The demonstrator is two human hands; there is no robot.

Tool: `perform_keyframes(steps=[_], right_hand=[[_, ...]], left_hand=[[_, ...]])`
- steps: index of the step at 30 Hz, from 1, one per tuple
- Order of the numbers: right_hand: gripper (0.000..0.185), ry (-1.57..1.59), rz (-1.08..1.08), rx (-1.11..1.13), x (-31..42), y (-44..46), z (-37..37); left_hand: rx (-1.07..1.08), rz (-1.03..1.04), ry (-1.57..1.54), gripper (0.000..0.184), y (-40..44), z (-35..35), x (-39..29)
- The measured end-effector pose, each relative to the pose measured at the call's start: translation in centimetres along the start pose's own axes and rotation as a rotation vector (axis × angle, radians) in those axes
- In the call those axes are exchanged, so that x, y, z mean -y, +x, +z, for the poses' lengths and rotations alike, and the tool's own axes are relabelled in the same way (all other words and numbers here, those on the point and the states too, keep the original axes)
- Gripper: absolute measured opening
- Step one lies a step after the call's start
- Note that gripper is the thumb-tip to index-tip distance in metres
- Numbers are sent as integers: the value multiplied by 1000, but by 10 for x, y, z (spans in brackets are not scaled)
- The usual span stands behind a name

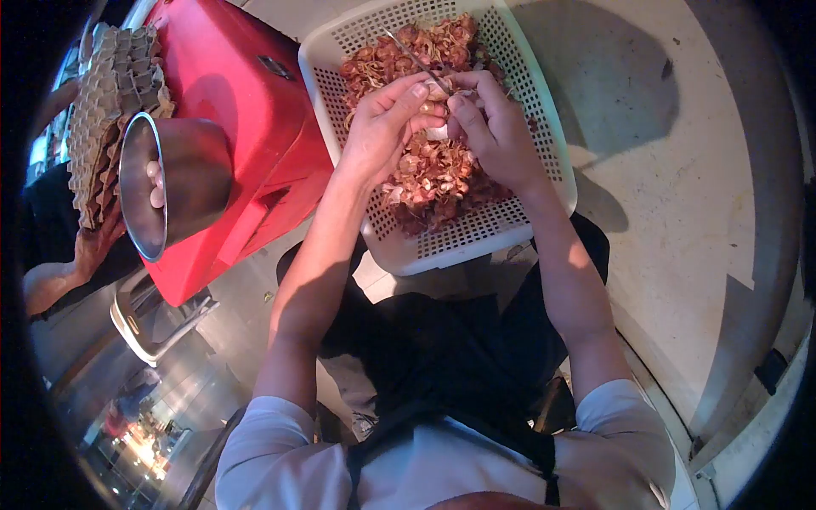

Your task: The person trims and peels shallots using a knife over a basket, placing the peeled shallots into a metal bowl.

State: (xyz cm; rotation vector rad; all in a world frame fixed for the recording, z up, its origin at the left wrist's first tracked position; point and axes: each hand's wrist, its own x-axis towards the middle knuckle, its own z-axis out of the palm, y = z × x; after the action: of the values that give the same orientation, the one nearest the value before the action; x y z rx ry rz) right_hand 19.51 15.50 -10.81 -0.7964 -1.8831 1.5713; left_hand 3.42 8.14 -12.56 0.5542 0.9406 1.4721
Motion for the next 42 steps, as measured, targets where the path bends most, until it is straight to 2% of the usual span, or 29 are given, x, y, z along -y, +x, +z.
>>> perform_keyframes(steps=[5,11,17,23,26,32,35,42], right_hand=[[24,-34,-41,-62,-4,1,1],[29,49,74,-77,0,0,-2],[30,-83,-14,56,8,-2,-3],[24,-142,-72,-6,2,-2,-1],[24,-37,-69,-36,-3,-1,2],[24,-54,-92,-37,-6,-2,10],[24,-25,-65,-41,-2,-1,9],[24,-88,-34,-62,-6,0,4]], left_hand=[[-8,-33,54,35,-2,3,-2],[-31,-7,9,29,-1,6,-3],[-71,1,66,24,-1,3,-3],[6,-4,42,25,0,-1,-2],[4,-19,35,26,-1,0,-3],[-54,-89,-29,25,-2,9,-6],[38,-93,-2,23,-1,0,-5],[-50,-34,222,26,-2,0,-8]])
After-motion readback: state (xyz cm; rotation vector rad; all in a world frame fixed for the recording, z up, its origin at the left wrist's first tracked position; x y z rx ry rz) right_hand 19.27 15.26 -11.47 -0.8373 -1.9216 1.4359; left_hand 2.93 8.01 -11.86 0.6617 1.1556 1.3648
